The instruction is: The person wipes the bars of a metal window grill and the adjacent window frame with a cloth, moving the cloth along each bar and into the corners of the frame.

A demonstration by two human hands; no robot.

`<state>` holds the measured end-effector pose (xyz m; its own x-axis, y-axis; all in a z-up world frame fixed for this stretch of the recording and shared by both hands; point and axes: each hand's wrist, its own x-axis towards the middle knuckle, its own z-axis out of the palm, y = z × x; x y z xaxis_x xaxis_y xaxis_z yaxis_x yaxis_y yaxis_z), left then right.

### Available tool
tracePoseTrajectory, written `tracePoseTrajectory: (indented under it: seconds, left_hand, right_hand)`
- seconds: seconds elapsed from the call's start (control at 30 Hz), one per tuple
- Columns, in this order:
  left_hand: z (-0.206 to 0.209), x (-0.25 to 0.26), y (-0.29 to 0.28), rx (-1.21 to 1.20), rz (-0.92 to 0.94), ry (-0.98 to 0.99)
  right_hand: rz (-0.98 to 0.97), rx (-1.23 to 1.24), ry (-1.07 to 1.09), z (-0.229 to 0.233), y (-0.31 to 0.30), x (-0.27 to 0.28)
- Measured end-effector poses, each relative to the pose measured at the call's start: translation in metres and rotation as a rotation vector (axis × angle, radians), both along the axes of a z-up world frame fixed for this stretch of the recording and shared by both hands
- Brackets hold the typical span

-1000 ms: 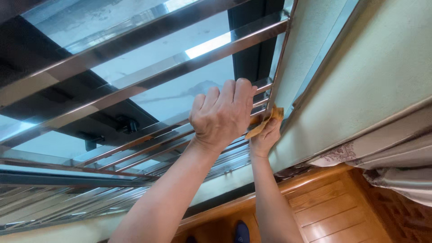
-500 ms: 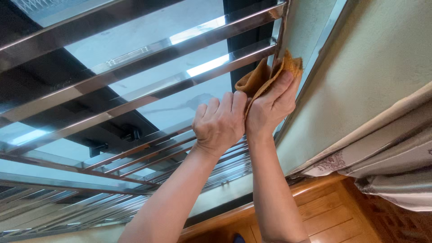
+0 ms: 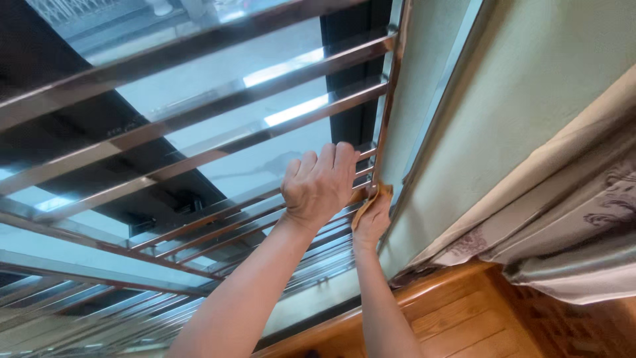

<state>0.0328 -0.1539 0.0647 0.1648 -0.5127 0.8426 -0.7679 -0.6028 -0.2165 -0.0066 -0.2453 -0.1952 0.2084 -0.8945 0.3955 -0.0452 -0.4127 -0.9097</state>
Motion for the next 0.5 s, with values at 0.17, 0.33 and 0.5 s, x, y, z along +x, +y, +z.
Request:
tracePoseTrajectory:
  seconds: [0.17,0.33,0.5]
  left_hand:
    - [0.004,0.003,0.006,-0.032,-0.038,0.007]
    - [0.004,0.005,0.013,-0.027,-0.104,0.108]
    - [0.016,-0.002,0.025,-0.193,-0.337,0.329]
  right_hand:
    - [-0.031,0.159,0.168,0.063,-0.007,-0.019]
    - [-0.109,0.129,0.131,0.151,0.002,-0.047]
    - [0.099,0.065,-0.159,0.218,0.003,-0.065]
